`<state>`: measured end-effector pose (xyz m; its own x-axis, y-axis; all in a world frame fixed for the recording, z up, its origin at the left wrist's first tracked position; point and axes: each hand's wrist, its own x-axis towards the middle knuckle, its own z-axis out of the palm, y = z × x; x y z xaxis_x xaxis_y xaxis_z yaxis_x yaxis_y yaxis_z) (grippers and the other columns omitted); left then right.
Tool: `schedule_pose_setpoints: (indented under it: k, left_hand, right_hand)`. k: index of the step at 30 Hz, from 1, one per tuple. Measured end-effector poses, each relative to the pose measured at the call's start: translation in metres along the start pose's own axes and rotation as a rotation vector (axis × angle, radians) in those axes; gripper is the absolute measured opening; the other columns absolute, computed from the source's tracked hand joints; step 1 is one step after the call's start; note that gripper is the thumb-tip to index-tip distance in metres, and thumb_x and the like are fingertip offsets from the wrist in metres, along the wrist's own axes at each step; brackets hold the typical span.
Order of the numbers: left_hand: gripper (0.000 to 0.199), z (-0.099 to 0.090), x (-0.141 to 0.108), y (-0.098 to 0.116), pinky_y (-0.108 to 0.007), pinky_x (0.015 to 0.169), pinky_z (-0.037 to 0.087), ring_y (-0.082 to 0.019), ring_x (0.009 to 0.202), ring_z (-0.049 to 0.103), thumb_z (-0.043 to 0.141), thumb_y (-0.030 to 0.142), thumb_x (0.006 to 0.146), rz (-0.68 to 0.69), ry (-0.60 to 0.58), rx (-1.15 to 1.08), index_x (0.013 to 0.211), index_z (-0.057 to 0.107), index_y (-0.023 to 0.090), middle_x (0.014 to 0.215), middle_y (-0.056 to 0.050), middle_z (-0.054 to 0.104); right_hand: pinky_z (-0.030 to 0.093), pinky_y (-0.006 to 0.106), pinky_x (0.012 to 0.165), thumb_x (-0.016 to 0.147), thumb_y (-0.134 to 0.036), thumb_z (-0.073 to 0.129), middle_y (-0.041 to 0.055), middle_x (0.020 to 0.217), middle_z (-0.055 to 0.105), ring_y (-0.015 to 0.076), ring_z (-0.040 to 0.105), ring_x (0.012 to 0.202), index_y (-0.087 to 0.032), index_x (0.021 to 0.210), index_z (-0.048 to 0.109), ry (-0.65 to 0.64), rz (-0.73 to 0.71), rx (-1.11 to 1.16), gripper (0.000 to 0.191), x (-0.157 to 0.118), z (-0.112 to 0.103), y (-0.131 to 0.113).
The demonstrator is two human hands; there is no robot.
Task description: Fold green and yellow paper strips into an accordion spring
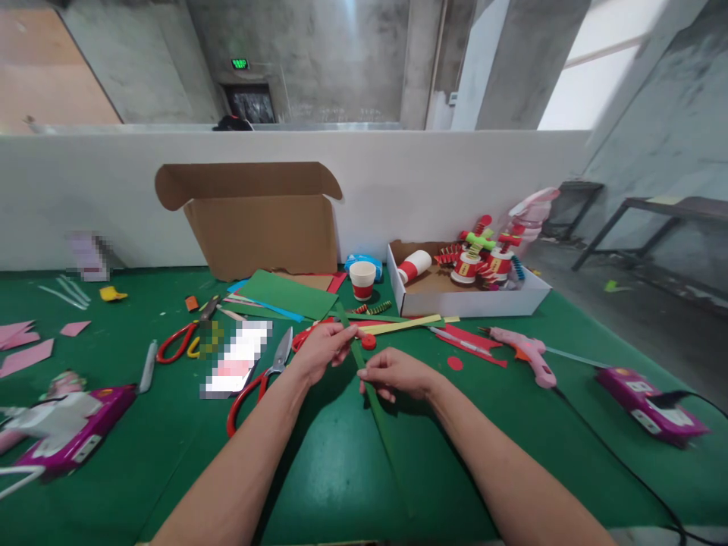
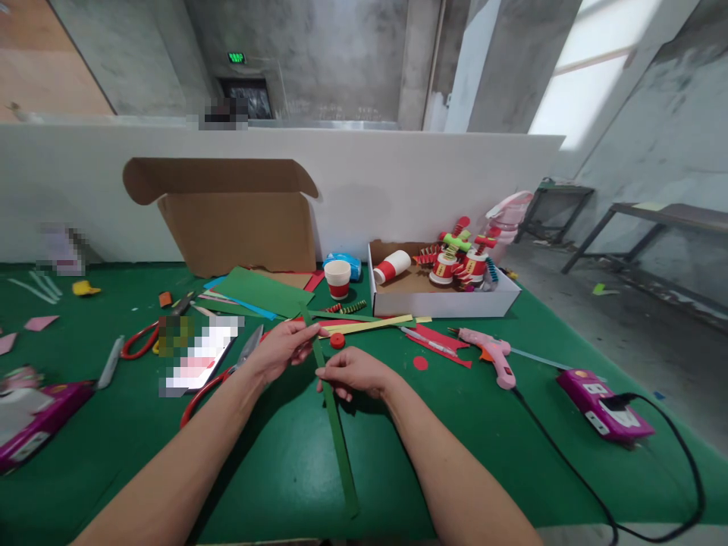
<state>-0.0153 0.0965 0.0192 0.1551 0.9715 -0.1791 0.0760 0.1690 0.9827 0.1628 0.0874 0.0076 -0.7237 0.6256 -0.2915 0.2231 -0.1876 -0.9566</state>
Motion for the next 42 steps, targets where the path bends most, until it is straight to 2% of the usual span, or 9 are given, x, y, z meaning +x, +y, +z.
schedule_pose_setpoints:
  k: [3,5,8,13,17,23,25,31,42]
  left_hand:
    - [0.056,0.000,0.000,-0.001,-0.020,0.039,0.021,-0.005,0.040,0.035,0.068,0.065,0.063,0.012,-0.017,-0.025,0.078,0.067,0.011,0.045,0.008,0.037]
    - [0.054,0.003,-0.001,-0.002,-0.020,0.040,0.022,-0.006,0.040,0.038,0.068,0.064,0.065,-0.009,-0.074,0.011,0.075,0.066,0.011,0.044,0.006,0.041]
    - [0.050,0.007,-0.002,-0.004,-0.020,0.041,0.024,-0.008,0.042,0.043,0.068,0.062,0.067,-0.040,-0.141,0.061,0.070,0.064,0.012,0.044,0.003,0.047]
    - [0.049,0.004,-0.002,0.000,-0.021,0.041,0.023,-0.006,0.041,0.036,0.071,0.061,0.063,0.003,-0.065,0.035,0.066,0.064,0.012,0.044,0.006,0.042]
    - [0.053,0.002,-0.001,0.001,-0.021,0.042,0.022,-0.005,0.043,0.034,0.072,0.061,0.062,0.016,-0.035,-0.041,0.077,0.070,0.011,0.045,0.006,0.040]
    - [0.054,0.010,-0.002,-0.003,-0.021,0.043,0.024,-0.007,0.044,0.041,0.073,0.061,0.062,-0.017,-0.112,-0.018,0.080,0.069,0.010,0.048,0.004,0.049]
    - [0.051,0.011,-0.003,-0.003,-0.020,0.042,0.025,-0.007,0.044,0.043,0.072,0.060,0.064,-0.014,-0.122,-0.007,0.079,0.067,0.012,0.049,0.003,0.051]
    - [0.047,0.010,-0.002,-0.004,-0.020,0.042,0.026,-0.007,0.044,0.042,0.073,0.058,0.060,0.003,-0.105,0.056,0.056,0.053,0.016,0.044,0.003,0.050]
    - [0.033,0.010,0.001,-0.007,-0.020,0.044,0.029,-0.007,0.045,0.044,0.075,0.044,0.060,0.039,-0.051,-0.008,0.062,0.059,0.015,0.051,0.002,0.055]
  right_hand:
    - [0.033,0.017,0.039,0.072,-0.056,0.069,-0.0051,0.041,0.050,0.0050,0.042,0.036,-0.011,0.076,0.071,0.009,-0.001,0.013,0.045,0.002,0.000,0.002]
    - [0.034,0.017,0.039,0.071,-0.058,0.068,-0.0027,0.049,0.057,0.0043,0.042,0.037,-0.012,0.080,0.072,0.086,-0.034,0.053,0.047,0.006,0.001,0.003]
    - [0.034,0.017,0.037,0.069,-0.059,0.070,0.0007,0.059,0.064,0.0034,0.041,0.038,-0.012,0.075,0.070,0.189,-0.082,0.099,0.047,0.010,0.003,0.006]
    - [0.036,0.018,0.038,0.068,-0.057,0.072,0.0021,0.059,0.066,0.0038,0.043,0.039,-0.011,0.072,0.070,0.112,-0.044,0.080,0.046,0.006,0.002,0.004]
    - [0.037,0.018,0.039,0.066,-0.055,0.074,0.0014,0.058,0.065,0.0041,0.045,0.039,-0.010,0.076,0.072,0.016,0.006,0.047,0.045,0.004,0.001,0.002]
    - [0.035,0.017,0.038,0.069,-0.056,0.072,0.0008,0.060,0.065,0.0033,0.043,0.040,-0.012,0.075,0.070,0.195,-0.073,0.085,0.044,0.010,0.000,0.006]
    - [0.034,0.016,0.037,0.068,-0.056,0.072,0.0008,0.060,0.065,0.0032,0.043,0.040,-0.012,0.073,0.070,0.212,-0.086,0.091,0.045,0.011,-0.001,0.008]
    - [0.035,0.017,0.037,0.069,-0.054,0.072,0.0011,0.061,0.065,0.0034,0.043,0.040,-0.012,0.074,0.069,0.231,-0.092,0.098,0.042,0.012,-0.002,0.009]
    - [0.037,0.018,0.041,0.072,-0.050,0.069,0.0013,0.066,0.065,0.0044,0.047,0.044,-0.014,0.072,0.066,0.309,-0.126,0.111,0.037,0.016,-0.001,0.011]
